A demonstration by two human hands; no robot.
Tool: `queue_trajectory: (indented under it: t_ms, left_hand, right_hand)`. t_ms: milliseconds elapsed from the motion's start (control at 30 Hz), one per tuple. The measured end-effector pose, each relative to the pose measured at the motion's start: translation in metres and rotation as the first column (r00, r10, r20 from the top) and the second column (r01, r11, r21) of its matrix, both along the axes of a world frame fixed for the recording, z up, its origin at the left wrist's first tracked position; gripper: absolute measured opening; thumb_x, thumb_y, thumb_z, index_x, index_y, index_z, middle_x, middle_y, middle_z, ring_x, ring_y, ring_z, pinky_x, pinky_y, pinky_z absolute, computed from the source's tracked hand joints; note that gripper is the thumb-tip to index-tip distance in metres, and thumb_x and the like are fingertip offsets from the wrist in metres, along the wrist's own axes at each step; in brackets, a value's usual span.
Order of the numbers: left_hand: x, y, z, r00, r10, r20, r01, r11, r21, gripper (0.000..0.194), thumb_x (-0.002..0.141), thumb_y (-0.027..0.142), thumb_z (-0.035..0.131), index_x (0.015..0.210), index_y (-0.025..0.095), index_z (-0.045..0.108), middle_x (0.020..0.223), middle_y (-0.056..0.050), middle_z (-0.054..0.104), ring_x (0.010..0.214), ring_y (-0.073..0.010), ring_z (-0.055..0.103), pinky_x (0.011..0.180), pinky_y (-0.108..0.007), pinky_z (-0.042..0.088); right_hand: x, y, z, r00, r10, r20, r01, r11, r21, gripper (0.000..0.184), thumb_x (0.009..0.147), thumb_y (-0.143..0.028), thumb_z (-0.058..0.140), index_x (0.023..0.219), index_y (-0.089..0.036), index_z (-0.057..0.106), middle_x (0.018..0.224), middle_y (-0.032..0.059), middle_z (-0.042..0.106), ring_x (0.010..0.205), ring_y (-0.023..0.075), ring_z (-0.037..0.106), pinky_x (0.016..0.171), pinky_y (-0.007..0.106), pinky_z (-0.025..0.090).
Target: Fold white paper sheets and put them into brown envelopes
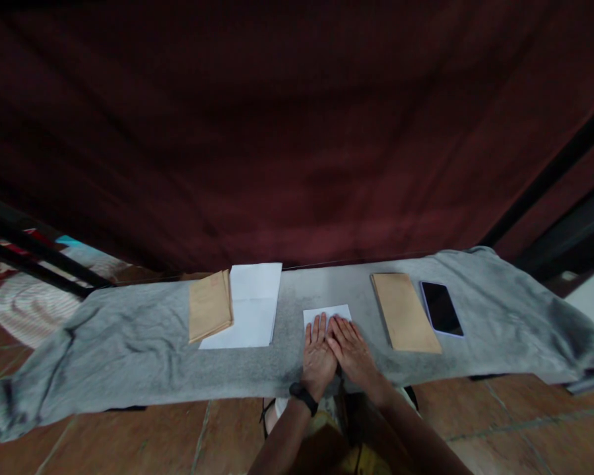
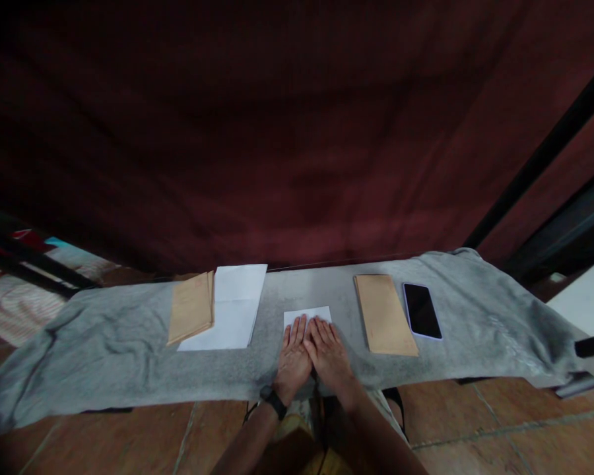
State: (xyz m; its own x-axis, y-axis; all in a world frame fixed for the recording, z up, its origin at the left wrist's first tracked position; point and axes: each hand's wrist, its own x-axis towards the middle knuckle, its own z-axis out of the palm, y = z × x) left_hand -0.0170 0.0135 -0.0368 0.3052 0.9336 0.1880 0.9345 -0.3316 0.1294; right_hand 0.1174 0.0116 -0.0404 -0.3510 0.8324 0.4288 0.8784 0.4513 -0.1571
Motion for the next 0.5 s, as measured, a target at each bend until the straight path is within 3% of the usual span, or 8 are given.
queue_trajectory:
  t_ms: [167, 500]
  left_hand:
    - [-0.009, -0.004, 0.000, 0.998, 0.053, -0.013, -0.052, 0.996, 0.070, 0.059, 0.100, 0.022, 0.033, 0.158, 0.012, 0.025, 0.163, -0.011, 0.033, 0.152, -0.0218, 0.024, 0.123, -0.045, 0.030]
    - [-0.045, -0.013, 0.004, 0.983, 0.185, 0.016, -0.186, 0.976, 0.116, 0.056, 0.102, 0.028, 0.032, 0.155, 0.013, 0.034, 0.158, -0.011, 0.042, 0.149, -0.0249, 0.034, 0.121, -0.048, 0.033]
  right_hand:
    - [0.014, -0.007, -0.006, 0.997, -0.061, 0.043, 0.058, 0.996, 0.074, 0.052, 0.103, -0.032, 0.043, 0.152, -0.013, 0.041, 0.154, 0.0142, 0.047, 0.143, 0.0252, 0.042, 0.118, 0.047, 0.033]
    - [0.040, -0.016, -0.013, 0.980, -0.183, 0.078, 0.181, 0.983, 0.039, 0.064, 0.105, -0.038, 0.038, 0.160, -0.013, 0.020, 0.155, 0.0137, 0.046, 0.143, 0.0263, 0.043, 0.120, 0.048, 0.028]
